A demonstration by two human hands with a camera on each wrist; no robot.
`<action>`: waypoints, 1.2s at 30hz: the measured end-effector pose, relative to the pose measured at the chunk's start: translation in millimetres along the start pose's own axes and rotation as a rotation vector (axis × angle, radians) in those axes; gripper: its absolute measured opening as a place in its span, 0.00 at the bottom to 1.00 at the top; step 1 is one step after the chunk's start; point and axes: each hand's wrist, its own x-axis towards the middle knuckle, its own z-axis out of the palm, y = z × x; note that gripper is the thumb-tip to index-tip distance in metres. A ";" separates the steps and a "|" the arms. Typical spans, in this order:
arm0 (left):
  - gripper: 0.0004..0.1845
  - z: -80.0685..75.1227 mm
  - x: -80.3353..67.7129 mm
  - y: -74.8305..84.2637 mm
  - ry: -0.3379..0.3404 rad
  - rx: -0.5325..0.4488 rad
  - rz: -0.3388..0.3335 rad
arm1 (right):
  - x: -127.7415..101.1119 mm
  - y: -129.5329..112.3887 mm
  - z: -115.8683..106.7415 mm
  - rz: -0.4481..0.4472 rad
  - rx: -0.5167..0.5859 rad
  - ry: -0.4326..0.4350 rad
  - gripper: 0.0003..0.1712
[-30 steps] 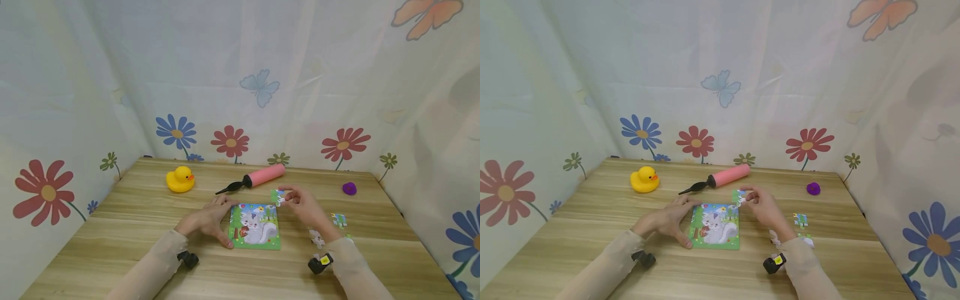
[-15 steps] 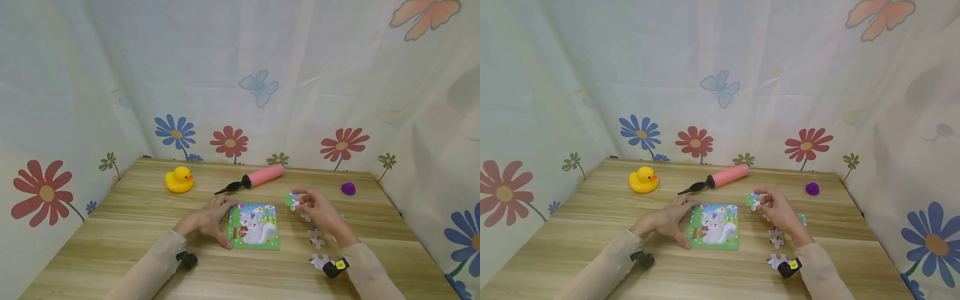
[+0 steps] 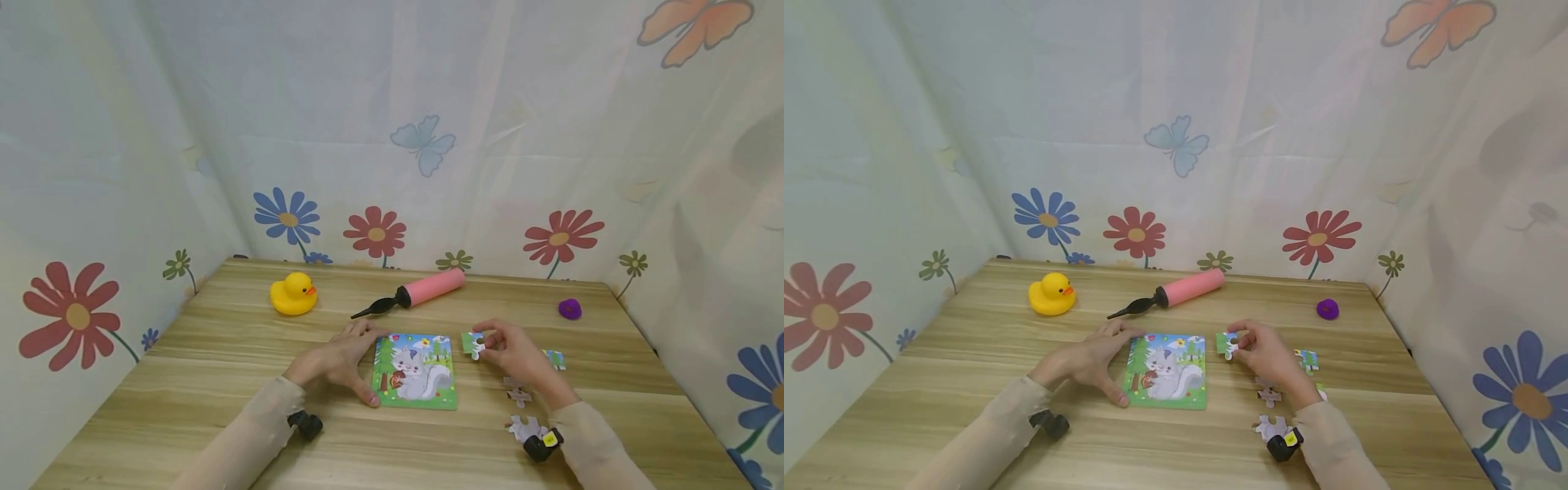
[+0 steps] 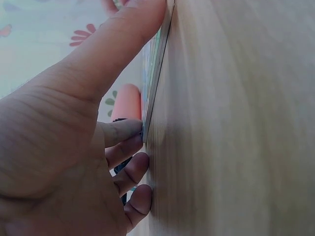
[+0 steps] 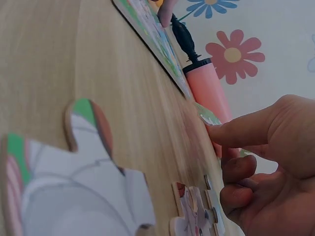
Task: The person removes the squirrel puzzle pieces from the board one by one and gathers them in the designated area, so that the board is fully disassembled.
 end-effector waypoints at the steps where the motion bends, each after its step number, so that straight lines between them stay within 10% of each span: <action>1: 0.71 -0.3 -0.3 0.1 -0.001 -0.001 0.001 | 0.1 0.1 1.3 0.002 -0.006 -0.002 0.23; 36: 0.71 -2.2 -1.2 3.3 -0.004 -0.019 -0.015 | 1.5 -4.2 10.2 0.007 -0.179 -0.024 0.20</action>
